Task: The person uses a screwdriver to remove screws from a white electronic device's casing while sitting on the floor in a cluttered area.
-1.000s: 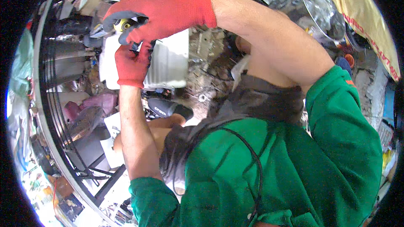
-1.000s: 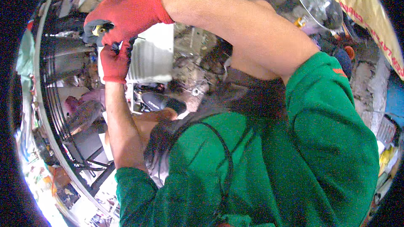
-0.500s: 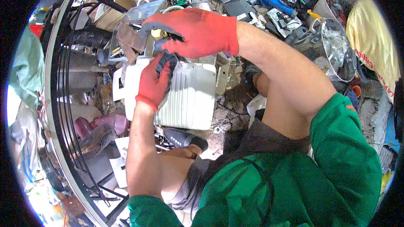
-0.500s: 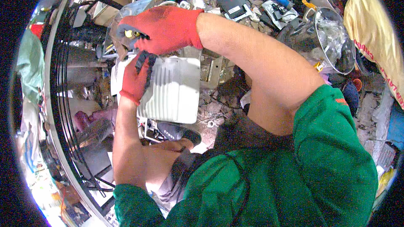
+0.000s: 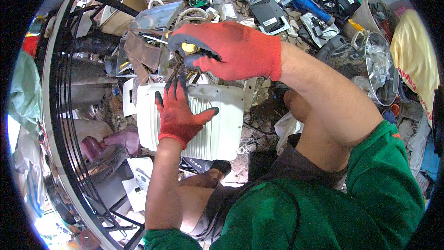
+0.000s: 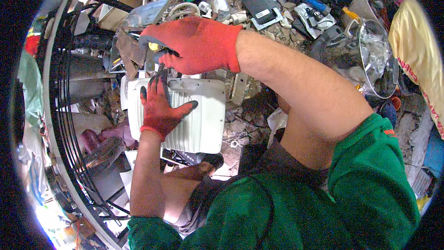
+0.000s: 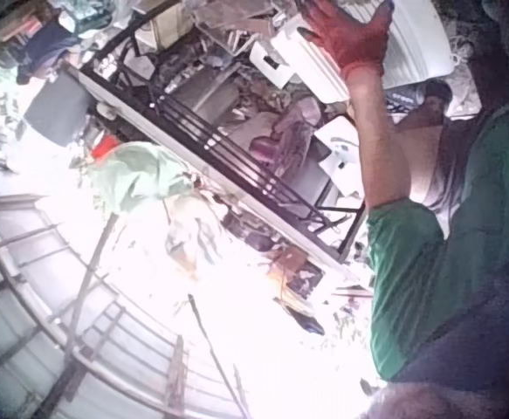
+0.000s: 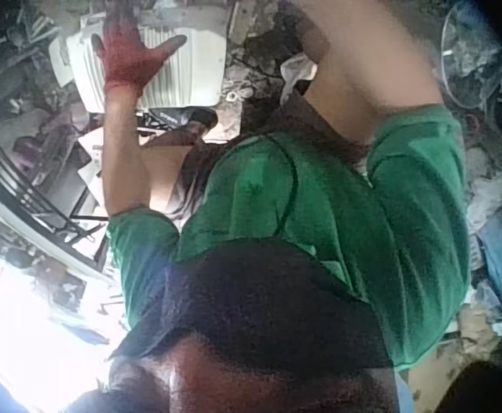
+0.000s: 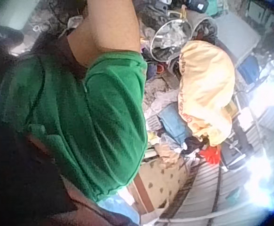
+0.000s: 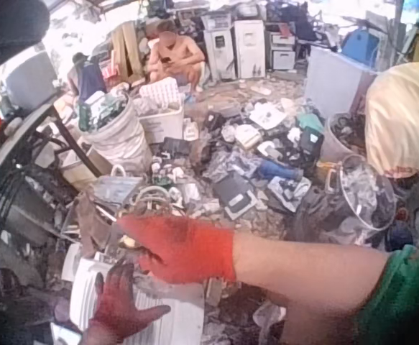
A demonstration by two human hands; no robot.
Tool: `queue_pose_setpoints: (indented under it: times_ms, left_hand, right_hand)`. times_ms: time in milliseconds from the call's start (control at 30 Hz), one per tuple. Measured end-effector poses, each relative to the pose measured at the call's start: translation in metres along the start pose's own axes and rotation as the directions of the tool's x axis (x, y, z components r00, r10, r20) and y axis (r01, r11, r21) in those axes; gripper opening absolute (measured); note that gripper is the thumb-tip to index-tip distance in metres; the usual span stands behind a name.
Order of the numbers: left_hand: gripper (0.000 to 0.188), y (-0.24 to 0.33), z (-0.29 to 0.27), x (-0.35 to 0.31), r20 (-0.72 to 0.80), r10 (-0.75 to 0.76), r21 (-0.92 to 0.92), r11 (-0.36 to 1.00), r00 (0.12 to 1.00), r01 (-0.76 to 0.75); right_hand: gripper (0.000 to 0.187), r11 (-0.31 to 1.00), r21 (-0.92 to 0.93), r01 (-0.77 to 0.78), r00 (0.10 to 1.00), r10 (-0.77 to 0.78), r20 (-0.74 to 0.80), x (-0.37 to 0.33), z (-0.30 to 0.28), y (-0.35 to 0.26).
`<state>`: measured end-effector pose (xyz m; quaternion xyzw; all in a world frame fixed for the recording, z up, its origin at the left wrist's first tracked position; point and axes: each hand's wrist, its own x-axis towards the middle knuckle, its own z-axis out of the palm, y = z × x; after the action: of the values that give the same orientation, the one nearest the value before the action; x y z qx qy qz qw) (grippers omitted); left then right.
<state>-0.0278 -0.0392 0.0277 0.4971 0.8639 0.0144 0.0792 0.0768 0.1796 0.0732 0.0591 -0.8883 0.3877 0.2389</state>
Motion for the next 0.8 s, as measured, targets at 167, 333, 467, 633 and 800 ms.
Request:
queue_pose_setpoints:
  times_ms: [167, 333, 467, 633, 800]
  left_hand:
    - [0.093, -0.019, 0.002, 0.006, -0.016, 0.062, -0.301, 0.952, 0.998, -0.064]
    - [0.054, -0.029, 0.009, 0.008, -0.035, 0.096, -0.449, 0.888, 0.995, -0.102]
    - [0.049, -0.034, 0.011, 0.01, -0.032, 0.111, -0.445, 0.889, 0.993, -0.113]
    - [0.041, -0.042, 0.022, 0.013, -0.048, 0.108, -0.386, 0.915, 0.993, -0.118]
    - [0.035, -0.03, 0.012, 0.011, -0.12, 0.094, -0.441, 0.887, 0.988, -0.138]
  right_hand:
    - [0.05, 1.0, 0.014, -0.01, 0.998, 0.009, 0.065, 0.003, 0.017, 0.002]
    - [0.053, 0.999, -0.042, 0.018, 0.995, -0.014, 0.097, 0.006, 0.028, 0.006]
    - [0.052, 0.998, -0.052, 0.037, 0.996, -0.032, 0.086, 0.005, 0.034, 0.008]
    - [0.049, 0.999, -0.03, -0.024, 0.988, 0.028, 0.152, 0.009, 0.032, -0.003]
    - [0.047, 0.998, -0.056, -0.007, 0.99, 0.015, 0.141, 0.014, 0.035, -0.006]
